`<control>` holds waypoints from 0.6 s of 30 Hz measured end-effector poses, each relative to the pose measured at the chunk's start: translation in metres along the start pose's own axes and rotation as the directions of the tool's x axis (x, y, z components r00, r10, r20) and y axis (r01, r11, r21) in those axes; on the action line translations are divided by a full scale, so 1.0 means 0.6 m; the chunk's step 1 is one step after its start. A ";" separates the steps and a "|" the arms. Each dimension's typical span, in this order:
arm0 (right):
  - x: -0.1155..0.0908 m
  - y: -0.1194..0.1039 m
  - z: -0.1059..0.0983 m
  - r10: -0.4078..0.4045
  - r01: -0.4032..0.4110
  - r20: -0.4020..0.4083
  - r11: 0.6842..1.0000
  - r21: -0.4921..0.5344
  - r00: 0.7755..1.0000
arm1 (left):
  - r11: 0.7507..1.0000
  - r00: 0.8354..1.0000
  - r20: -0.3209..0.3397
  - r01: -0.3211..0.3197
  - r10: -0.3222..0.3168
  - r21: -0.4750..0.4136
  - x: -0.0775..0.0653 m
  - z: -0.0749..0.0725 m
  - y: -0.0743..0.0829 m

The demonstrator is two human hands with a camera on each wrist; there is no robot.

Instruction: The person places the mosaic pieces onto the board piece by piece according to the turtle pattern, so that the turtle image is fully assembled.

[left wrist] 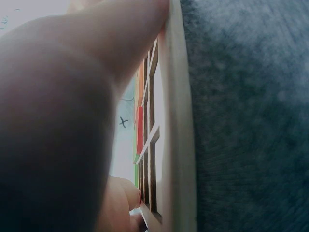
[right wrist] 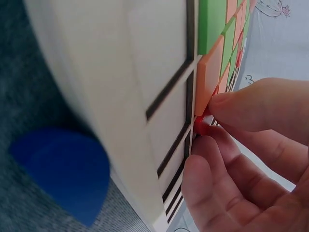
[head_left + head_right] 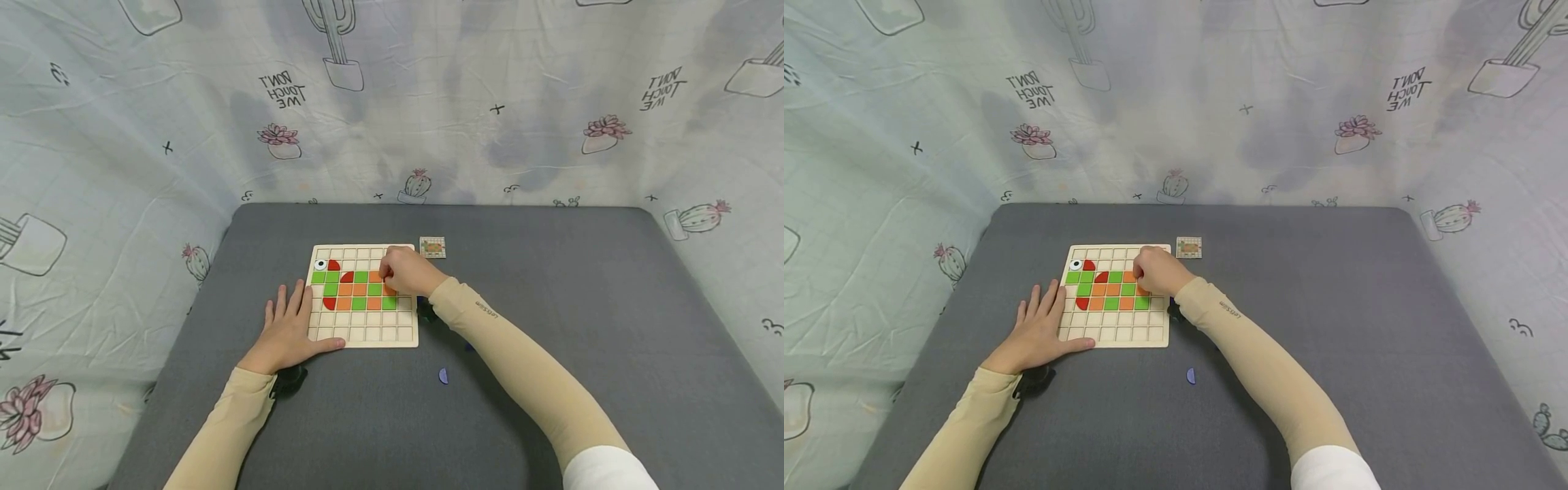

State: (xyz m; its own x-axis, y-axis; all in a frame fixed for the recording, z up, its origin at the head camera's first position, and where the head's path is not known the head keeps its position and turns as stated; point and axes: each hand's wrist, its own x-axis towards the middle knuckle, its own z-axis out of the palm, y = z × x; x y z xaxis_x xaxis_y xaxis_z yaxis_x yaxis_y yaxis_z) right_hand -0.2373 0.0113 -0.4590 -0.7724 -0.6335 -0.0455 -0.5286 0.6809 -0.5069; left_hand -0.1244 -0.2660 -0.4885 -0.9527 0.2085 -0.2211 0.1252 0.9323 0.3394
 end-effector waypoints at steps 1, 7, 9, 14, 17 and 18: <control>0.000 0.000 0.000 -0.001 0.001 0.000 1.000 0.005 1.000 | 1.000 1.000 0.000 0.001 -0.001 0.000 0.000 0.000 0.000; -0.007 -0.001 -0.003 -0.016 0.016 -0.009 1.000 0.022 1.000 | 1.000 1.000 0.001 0.002 -0.002 -0.001 -0.001 0.001 0.000; -0.011 0.000 -0.005 -0.010 0.010 -0.021 1.000 0.028 1.000 | 1.000 1.000 0.001 0.001 -0.001 -0.002 0.000 0.001 0.000; -0.028 0.006 -0.014 0.022 -0.020 -0.056 0.999 0.032 0.998 | 1.000 1.000 0.006 0.004 -0.004 0.000 0.000 0.001 0.000; -0.042 0.009 -0.020 0.035 -0.033 -0.065 0.999 0.044 0.997 | 1.000 1.000 0.004 0.004 -0.004 -0.005 0.000 0.001 0.000; -0.047 0.010 -0.022 0.036 -0.033 -0.067 0.998 0.049 0.997 | 1.000 1.000 0.003 0.003 -0.003 -0.007 0.001 0.001 -0.001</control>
State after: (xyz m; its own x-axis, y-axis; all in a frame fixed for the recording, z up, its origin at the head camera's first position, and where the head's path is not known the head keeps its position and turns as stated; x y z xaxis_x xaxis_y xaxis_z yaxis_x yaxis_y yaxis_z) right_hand -0.2232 0.0379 -0.4492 -0.8130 -0.5822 -0.0057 -0.4850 0.6826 -0.5466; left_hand -0.1247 -0.2662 -0.4890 -0.9522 0.2069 -0.2249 0.1207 0.9308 0.3451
